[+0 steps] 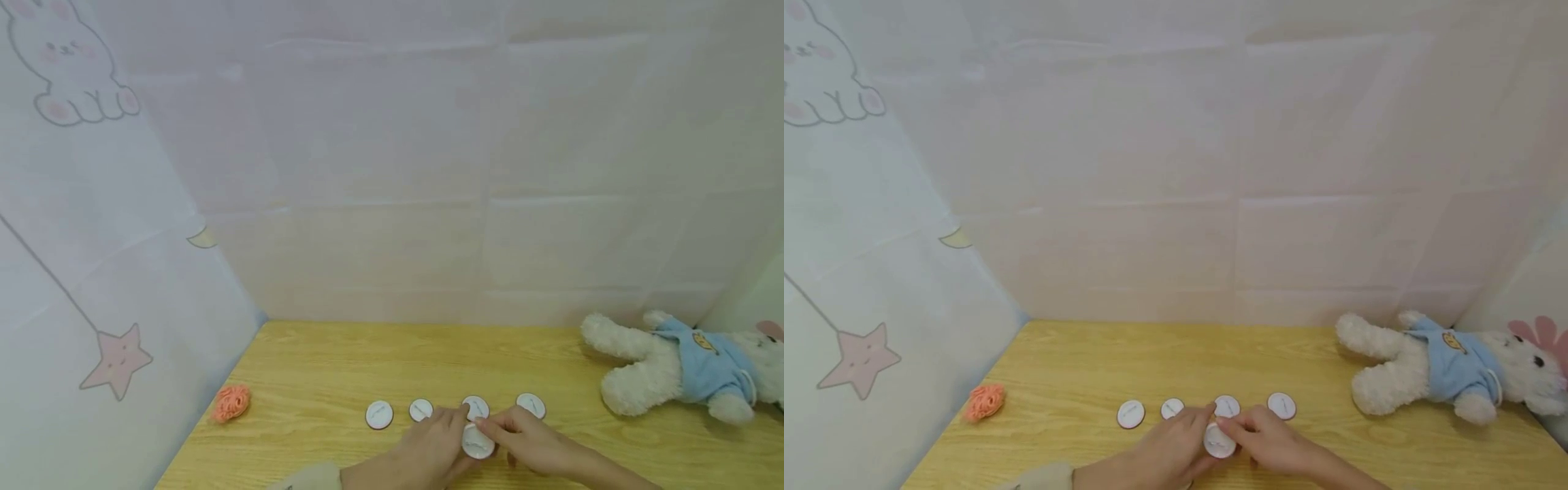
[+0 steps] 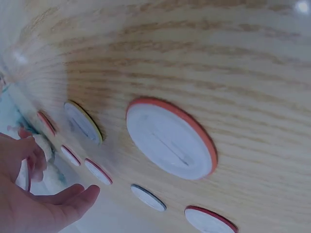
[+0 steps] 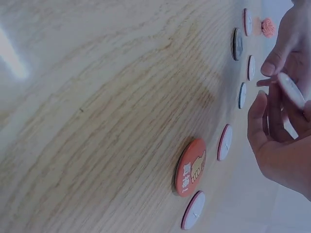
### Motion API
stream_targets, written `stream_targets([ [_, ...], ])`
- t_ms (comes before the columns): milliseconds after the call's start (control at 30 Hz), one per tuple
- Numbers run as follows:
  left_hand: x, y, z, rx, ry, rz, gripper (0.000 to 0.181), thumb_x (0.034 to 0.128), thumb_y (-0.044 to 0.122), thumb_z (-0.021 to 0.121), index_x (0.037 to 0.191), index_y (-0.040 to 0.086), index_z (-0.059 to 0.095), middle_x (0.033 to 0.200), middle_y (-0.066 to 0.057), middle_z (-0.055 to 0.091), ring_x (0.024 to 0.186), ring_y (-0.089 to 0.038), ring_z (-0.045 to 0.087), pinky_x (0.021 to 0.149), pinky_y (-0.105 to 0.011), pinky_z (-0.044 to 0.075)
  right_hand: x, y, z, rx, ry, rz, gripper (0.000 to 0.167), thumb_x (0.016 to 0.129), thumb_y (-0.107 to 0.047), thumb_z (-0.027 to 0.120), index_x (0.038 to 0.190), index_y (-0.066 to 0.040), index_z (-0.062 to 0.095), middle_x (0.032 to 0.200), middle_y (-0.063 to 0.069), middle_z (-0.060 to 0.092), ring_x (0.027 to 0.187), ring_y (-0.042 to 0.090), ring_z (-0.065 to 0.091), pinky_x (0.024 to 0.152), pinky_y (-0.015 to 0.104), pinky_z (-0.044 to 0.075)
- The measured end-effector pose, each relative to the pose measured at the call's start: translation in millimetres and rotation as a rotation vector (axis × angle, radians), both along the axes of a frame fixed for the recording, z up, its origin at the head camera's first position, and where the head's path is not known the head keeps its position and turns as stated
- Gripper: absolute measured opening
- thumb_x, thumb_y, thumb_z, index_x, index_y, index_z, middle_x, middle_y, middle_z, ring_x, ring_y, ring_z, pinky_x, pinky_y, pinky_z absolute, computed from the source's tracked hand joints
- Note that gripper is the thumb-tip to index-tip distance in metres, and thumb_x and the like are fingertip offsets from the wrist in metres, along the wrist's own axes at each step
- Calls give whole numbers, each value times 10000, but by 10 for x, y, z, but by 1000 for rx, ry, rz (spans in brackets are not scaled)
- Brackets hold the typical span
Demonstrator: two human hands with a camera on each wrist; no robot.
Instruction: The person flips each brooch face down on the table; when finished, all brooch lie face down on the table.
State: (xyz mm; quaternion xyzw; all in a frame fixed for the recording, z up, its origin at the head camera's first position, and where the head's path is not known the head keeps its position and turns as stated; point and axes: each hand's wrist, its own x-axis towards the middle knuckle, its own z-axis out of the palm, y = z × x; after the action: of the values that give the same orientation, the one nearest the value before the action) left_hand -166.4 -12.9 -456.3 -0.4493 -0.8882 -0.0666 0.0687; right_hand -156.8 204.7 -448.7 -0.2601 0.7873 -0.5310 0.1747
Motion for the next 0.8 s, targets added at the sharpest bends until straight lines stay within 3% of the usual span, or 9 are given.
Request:
stream_targets([
  [133,11,10,-34,11,26,-30,666,947,476,588,1316,-68,487,1181,-137,633,1099,-191,602,883,-250,511,2,-3,-21,-34,36,13,336,1053,-162,432,971,-59,741,671,-81,512,606,-26,458,445,280,501],
  [233,15,16,-55,24,45,-38,696,927,514,598,1299,-66,505,1143,-131,650,1063,-176,616,858,-237,519,8,-3,-62,-38,51,1,323,1049,-155,442,993,-65,748,712,-89,579,610,-22,472,440,265,488],
  [400,8,22,-71,45,125,-74,588,920,514,602,1175,-16,582,1031,-57,672,976,-117,625,829,-200,511,12,-18,-143,-36,77,-12,316,1040,-152,467,923,-62,746,761,-74,655,602,-22,493,434,231,461],
  [500,2,4,-63,1,122,-87,595,926,513,594,1179,-25,586,1058,-65,673,1000,-124,625,860,-204,502,22,-23,-165,-21,174,-2,228,1012,-148,529,1022,-30,724,782,-68,662,642,-24,520,474,228,477],
  [567,3,-14,-54,-52,86,-93,657,937,512,577,1246,-67,556,1169,-129,652,1092,-185,616,916,-241,494,33,-20,-167,12,296,26,222,974,-159,599,1121,-24,694,801,-81,660,658,-31,537,505,208,488],
  [633,6,-32,-47,-104,31,-97,729,948,525,551,1314,-103,500,1278,-193,593,1181,-256,577,956,-274,480,40,-16,-158,75,473,61,300,922,-191,675,1180,-39,670,840,-106,664,695,-40,555,556,161,482],
  [800,24,-44,-67,-182,-97,-64,857,952,588,465,1420,-123,368,1428,-267,433,1311,-366,444,976,-296,468,37,-27,-109,331,962,113,387,841,-394,750,1120,-132,690,875,-158,627,756,-56,546,616,98,407],
])
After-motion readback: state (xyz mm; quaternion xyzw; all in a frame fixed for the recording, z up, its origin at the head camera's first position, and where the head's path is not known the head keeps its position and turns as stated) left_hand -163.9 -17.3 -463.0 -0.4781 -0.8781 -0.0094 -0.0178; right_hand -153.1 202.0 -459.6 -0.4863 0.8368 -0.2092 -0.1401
